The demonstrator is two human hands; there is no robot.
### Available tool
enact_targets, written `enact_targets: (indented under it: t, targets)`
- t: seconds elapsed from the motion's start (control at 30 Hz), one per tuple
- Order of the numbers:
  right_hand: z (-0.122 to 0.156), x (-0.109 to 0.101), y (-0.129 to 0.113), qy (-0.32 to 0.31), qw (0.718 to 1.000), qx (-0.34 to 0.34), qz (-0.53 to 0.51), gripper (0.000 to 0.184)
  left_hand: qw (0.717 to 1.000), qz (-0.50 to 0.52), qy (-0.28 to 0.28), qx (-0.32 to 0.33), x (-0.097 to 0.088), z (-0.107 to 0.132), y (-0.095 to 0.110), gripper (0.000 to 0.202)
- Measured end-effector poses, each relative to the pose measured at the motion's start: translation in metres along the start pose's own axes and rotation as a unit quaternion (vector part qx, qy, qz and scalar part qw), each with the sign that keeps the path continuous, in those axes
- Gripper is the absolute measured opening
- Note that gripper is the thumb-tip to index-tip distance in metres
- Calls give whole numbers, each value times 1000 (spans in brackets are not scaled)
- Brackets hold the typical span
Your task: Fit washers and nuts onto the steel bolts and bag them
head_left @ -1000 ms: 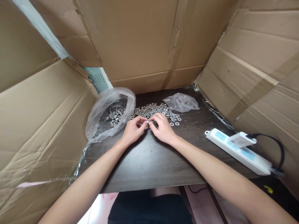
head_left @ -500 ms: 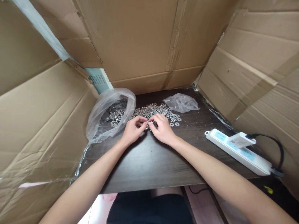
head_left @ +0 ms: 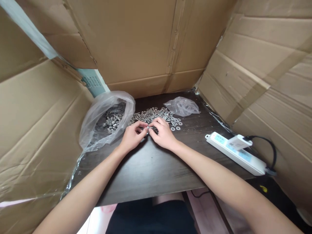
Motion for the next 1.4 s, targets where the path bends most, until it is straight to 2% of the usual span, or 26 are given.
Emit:
enact_targets:
  t: [0.57,0.73,1.0,1.27,1.4]
  targets:
    - [2,0,-7,-54,998,11,-13,16,998,55,4,-10,-2,3,0,23]
    - [2,-2,-9,-44,999,0,-18,16,996,83,7,-12,0,4,-1,24]
    - [4,-8,-22,-5,999,-35,-2,15,986,161,23,-48,0,-1,-1,27]
    - [3,-11,-19,17,999,-46,-4,12,985,162,9,-61,0,0,-3,34]
    - [2,-13,-20,22,999,-39,-22,10,995,97,23,-13,-9,1,12,29]
Point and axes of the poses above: each hand's wrist, its own z-axis away from the middle knuckle, its own x-axis out of the palm, y = z × x, the point moved 8 cm from there along -z, towards the middle knuckle, and after that the axes turned 5 degrees about x, right-handed, at the moved point
